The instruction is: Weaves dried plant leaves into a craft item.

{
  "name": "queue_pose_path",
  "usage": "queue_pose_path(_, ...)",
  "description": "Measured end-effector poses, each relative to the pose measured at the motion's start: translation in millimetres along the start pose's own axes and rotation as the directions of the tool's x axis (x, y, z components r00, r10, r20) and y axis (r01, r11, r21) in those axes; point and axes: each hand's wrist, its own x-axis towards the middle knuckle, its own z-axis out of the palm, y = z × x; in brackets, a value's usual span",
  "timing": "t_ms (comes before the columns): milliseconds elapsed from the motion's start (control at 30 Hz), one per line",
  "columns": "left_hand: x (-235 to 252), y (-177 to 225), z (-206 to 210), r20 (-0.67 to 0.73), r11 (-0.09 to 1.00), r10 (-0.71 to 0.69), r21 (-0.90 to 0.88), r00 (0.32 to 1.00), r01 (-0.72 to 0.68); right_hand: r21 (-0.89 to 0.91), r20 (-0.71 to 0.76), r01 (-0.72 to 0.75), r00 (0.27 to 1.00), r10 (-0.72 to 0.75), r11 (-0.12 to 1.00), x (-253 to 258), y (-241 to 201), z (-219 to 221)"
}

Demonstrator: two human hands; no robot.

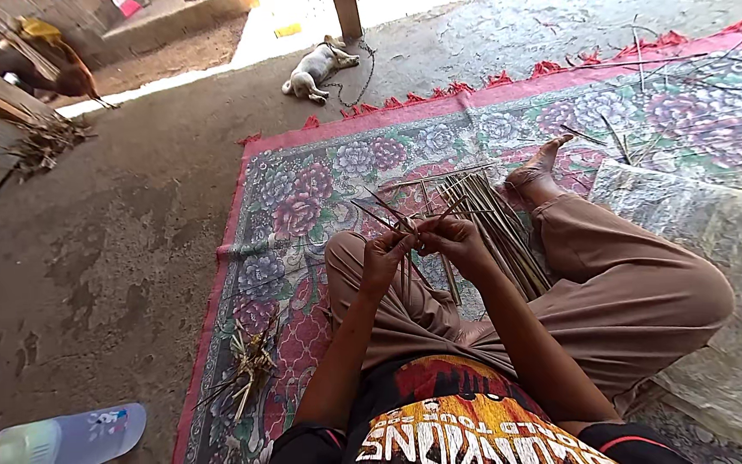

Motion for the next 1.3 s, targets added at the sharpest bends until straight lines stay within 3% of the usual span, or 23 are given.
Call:
queue_pose_path(67,1,1,-1,-0.003,1.0,-0.031,-0.003,1.0,0.031,-0.017,0.048,-0.005,0.999,0.006,1.0,0,0,-2)
queue_pose_path(200,2,0,0,-0.02,1.0,-0.022,-0.012,1.0,0.022,-0.01,0.009,-0.033,0.999,0.033,0.999,1,3,2)
queue_pose_path(433,1,-5,12,-0.153,0.979,0.17,-0.084,0.973,-0.184,0.089,-0.244,-0.046,0.967,0.067,0.995,2,-1,18)
queue_pose_path(600,1,-17,17,-0.16,0.861,0.496,0.219,0.854,-0.459,-0.074,-0.237,-0.036,0.971,0.017,0.997,1,-7,18)
queue_pose_path(667,-1,-23,21,-0.168,0.845,0.518,0.254,0.838,-0.471,-0.032,-0.22,0.007,0.975,-0.014,0.999,2,-4,17)
queue_pose_path(733,-6,-23,26,-0.154,0.894,0.435,0.189,0.887,-0.405,0.048,-0.215,0.108,0.972,-0.096,0.993,3,5,15)
queue_pose_path(800,-17,-14,27,-0.059,0.97,0.239,0.045,0.969,-0.237,0.026,-0.217,0.116,0.97,-0.107,0.993,2,3,11)
queue_pose_path(900,-31,16,5,0.166,0.999,0.014,0.029,0.986,-0.019,-0.086,-0.121,0.052,0.991,-0.062,0.995,-1,-19,-8)
queue_pose_path(967,-37,41,-21,0.14,0.985,0.0,0.173,0.99,-0.025,-0.116,0.004,0.059,0.998,-0.058,0.992,-3,-32,-22)
queue_pose_path(1100,-36,71,-52,0.026,0.923,0.175,0.344,0.984,-0.173,-0.049,0.164,0.07,0.985,-0.061,0.996,-2,-36,-11)
queue_pose_path(1300,-41,64,-59,0.161,0.932,-0.147,0.352,0.976,0.083,-0.175,0.326,0.139,0.942,-0.076,0.975,5,-1,37)
